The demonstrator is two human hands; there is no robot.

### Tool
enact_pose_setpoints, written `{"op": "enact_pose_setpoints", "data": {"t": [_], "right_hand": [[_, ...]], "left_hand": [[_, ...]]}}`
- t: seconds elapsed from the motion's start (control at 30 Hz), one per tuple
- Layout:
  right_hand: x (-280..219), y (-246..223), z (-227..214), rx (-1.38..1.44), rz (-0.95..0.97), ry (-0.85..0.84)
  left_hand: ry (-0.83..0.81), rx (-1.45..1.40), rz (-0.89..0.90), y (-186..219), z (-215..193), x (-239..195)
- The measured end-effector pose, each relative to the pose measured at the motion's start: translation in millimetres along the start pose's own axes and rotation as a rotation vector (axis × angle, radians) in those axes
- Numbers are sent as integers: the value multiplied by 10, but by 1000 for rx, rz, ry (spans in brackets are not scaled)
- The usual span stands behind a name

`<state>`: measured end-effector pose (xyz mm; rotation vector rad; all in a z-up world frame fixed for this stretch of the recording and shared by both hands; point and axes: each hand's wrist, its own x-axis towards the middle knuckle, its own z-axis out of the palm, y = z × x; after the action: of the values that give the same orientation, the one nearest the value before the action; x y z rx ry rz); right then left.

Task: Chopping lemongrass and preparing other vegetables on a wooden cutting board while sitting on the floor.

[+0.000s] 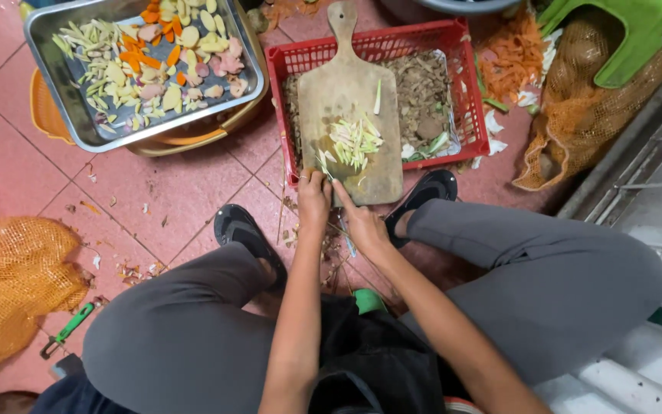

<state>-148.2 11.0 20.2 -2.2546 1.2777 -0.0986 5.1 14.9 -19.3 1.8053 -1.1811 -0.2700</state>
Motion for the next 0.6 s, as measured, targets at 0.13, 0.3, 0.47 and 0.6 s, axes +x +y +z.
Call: {"op": "enact_pose_setpoints", "data": {"t": [0.13, 0.3, 0.47, 0.6], "right_hand": [[-416, 95, -57, 14, 71, -113], [-476, 110, -59, -4, 28, -1], [-223, -7, 13, -46, 96, -80], [-60, -40, 38, -75, 61, -43]], "left_hand": [[5, -17, -7, 8, -47, -56], [-8, 0, -3, 32, -53, -29], [24, 19, 53, -68, 22, 5], [25, -8, 32, -21, -4, -110]]}}
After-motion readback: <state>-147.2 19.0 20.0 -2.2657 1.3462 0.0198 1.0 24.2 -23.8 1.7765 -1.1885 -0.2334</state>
